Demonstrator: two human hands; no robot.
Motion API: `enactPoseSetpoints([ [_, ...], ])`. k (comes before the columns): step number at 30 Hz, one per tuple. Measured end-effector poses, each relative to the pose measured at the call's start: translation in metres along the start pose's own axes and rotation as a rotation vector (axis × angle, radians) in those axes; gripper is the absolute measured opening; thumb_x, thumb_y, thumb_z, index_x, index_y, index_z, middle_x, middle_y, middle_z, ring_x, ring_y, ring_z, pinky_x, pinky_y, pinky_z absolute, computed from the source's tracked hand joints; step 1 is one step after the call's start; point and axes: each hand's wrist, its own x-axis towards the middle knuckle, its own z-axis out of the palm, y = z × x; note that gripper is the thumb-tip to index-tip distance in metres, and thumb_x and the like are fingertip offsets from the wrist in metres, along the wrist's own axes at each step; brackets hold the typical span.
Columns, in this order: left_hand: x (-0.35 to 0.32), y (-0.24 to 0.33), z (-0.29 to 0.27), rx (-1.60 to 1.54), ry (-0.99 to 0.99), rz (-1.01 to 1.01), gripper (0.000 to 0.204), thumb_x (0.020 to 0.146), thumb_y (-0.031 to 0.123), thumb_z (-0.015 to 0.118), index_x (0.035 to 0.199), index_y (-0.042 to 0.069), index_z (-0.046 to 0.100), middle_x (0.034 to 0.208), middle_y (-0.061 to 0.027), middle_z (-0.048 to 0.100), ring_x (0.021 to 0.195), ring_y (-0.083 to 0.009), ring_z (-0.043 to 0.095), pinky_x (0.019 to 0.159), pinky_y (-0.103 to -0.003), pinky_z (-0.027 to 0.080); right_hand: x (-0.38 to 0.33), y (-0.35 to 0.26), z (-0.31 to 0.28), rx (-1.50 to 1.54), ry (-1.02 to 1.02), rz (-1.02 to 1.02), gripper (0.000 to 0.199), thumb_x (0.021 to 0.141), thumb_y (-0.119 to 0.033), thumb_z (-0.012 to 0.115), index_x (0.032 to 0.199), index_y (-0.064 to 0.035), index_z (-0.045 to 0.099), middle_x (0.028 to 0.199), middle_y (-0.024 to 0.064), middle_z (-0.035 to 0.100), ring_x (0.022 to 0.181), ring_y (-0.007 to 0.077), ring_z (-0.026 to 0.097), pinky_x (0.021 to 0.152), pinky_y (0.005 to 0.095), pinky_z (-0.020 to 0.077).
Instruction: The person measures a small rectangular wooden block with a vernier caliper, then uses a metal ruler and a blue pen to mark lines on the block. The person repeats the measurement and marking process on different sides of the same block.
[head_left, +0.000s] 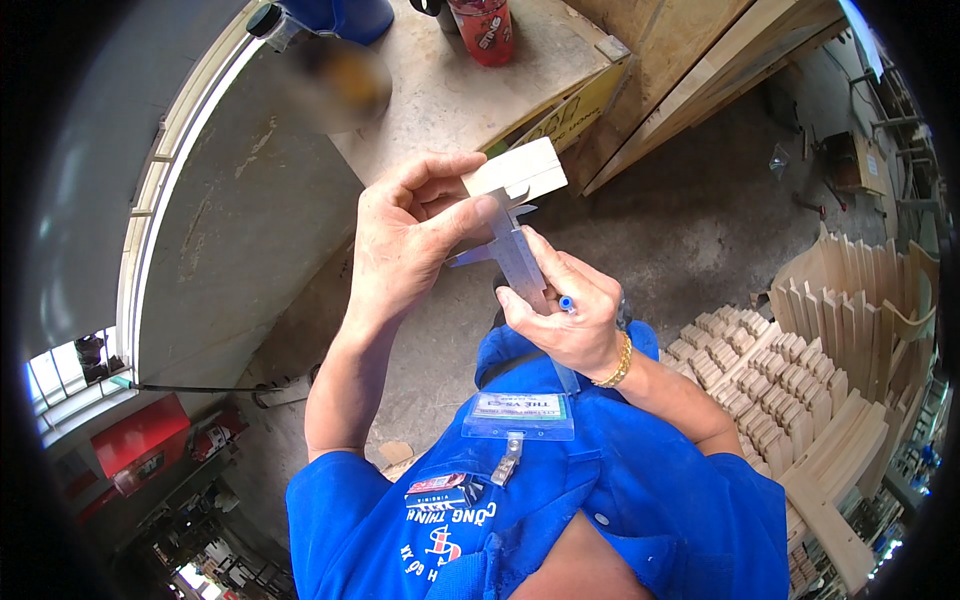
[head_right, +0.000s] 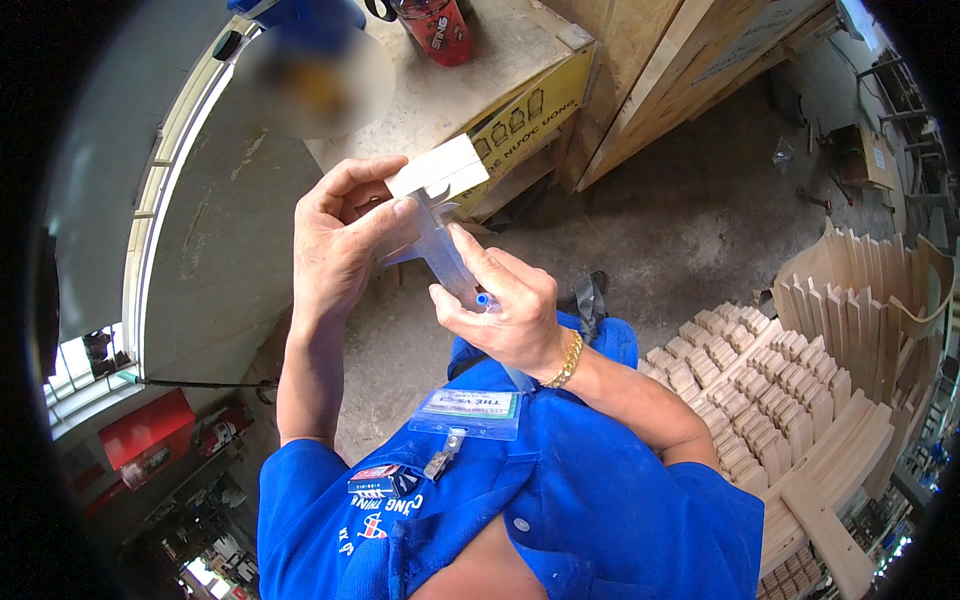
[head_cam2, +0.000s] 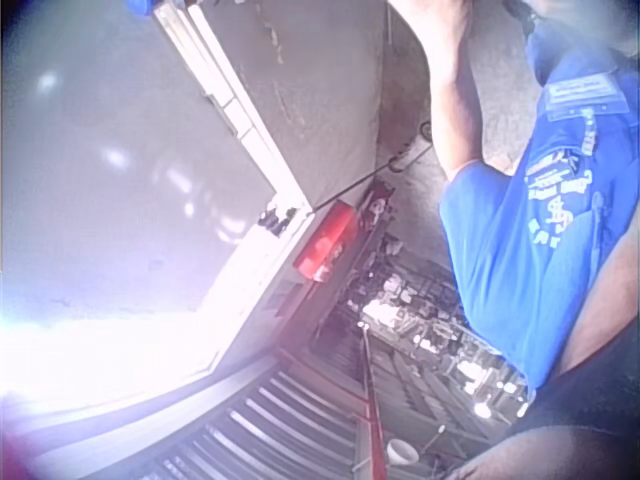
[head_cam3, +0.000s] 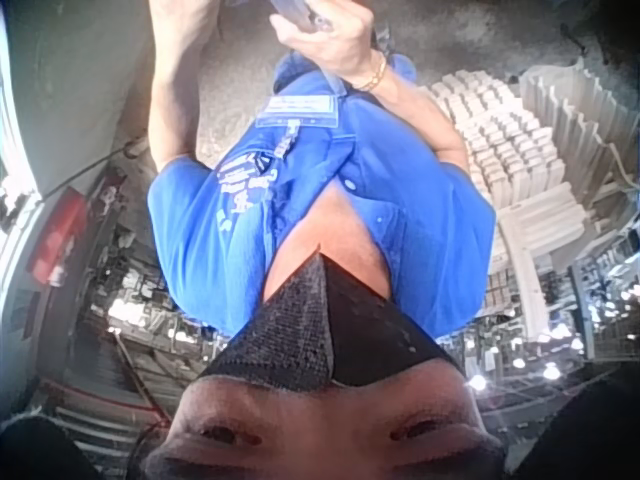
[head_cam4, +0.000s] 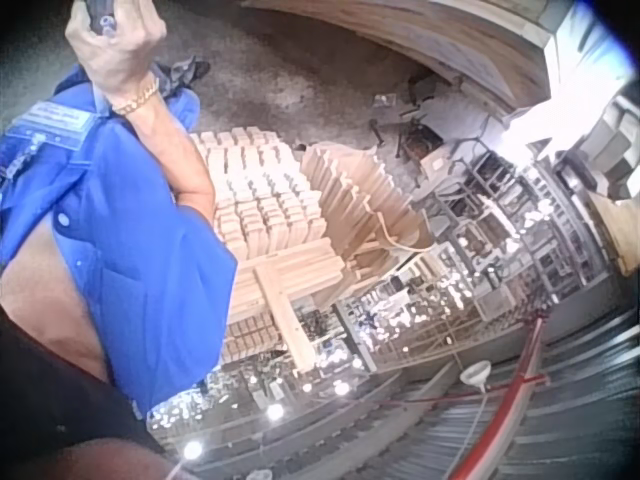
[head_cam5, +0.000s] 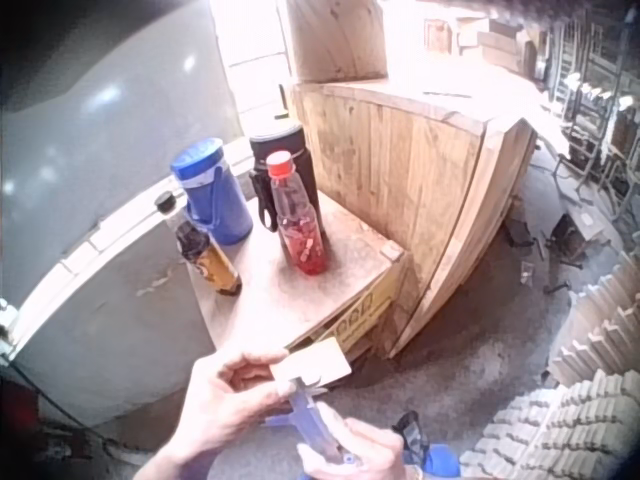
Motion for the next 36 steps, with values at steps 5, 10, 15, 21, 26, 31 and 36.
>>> enactPoseSetpoints([
  [5,-0.0009,-0.0005,0.0007,-0.018,-0.001,0.002,0.036,0.087,0.004,0.075,0.12,-0.005,0.063,0.1,-0.0122,0.071,0.089,-0.0134,0.068,0.08,-0.03,0.06,0.0006,0.0012,0.0005,0.008,0.011,-0.016,0.063,0.071,-0.004,0.08,0.131,0.0037,0.061,0.073,0.0106,0.062,0.059,0.0179,0.062,0.056,0.0317,0.0518],
  [10,-0.0017,-0.0014,0.0003,-0.008,-0.001,-0.009,0.036,0.087,0.004,0.075,0.12,-0.004,0.063,0.1,-0.0118,0.07,0.088,-0.0126,0.068,0.08,-0.03,0.06,-0.0006,0.0023,0.0012,0.017,0.02,-0.012,0.062,0.071,-0.003,0.08,0.13,0.004,0.062,0.072,0.011,0.062,0.058,0.0181,0.062,0.055,0.0313,0.0516],
  [15,-0.0024,-0.0045,-0.0002,0.031,0.004,-0.009,0.038,0.086,0.004,0.076,0.121,-0.004,0.063,0.099,-0.0107,0.07,0.087,-0.0117,0.067,0.08,-0.028,0.058,-0.0017,0.0038,0.0014,0.014,0.021,-0.013,0.063,0.07,-0.003,0.08,0.13,0.0037,0.062,0.071,0.0106,0.062,0.057,0.0179,0.061,0.054,0.0314,0.0509],
  [21,-0.0047,-0.0068,0.0026,-0.021,0.01,0.007,0.04,0.084,0.002,0.077,0.121,-0.004,0.063,0.098,-0.0095,0.07,0.087,-0.011,0.066,0.08,-0.026,0.056,-0.0023,0.0037,0.0012,0.022,0.022,0.002,0.062,0.071,-0.003,0.08,0.129,0.0036,0.063,0.069,0.0099,0.06,0.055,0.0172,0.059,0.053,0.0313,0.0496],
  [26,-0.0042,-0.0077,0.0015,-0.055,0.006,-0.013,0.04,0.084,0.002,0.077,0.121,-0.003,0.063,0.098,-0.0097,0.07,0.087,-0.0106,0.066,0.078,-0.026,0.056,-0.0023,0.0035,0.0009,0.015,0.018,0.005,0.061,0.071,-0.004,0.08,0.129,0.0037,0.063,0.068,0.0094,0.06,0.055,0.0168,0.059,0.052,0.0312,0.0492],
  [31,-0.003,-0.009,0.0025,-0.07,0.03,-0.081,0.039,0.084,0.002,0.077,0.12,-0.003,0.064,0.093,-0.0081,0.069,0.084,-0.01,0.066,0.077,-0.026,0.056,-0.0027,0.005,0.0004,-0.005,0.007,0.01,0.061,0.071,-0.004,0.081,0.129,0.0043,0.062,0.07,0.0104,0.062,0.058,0.018,0.062,0.054,0.0314,0.0506],
  [36,-0.0001,-0.0072,0.0035,-0.071,0.039,-0.12,0.038,0.084,0.002,0.077,0.12,-0.003,0.064,0.091,-0.0073,0.07,0.083,-0.01,0.066,0.077,-0.026,0.057,-0.0012,0.005,0.0003,-0.012,0.021,0.005,0.061,0.072,-0.008,0.082,0.128,0.0058,0.062,0.076,0.0125,0.066,0.064,0.0207,0.067,0.057,0.0319,0.0529],
])
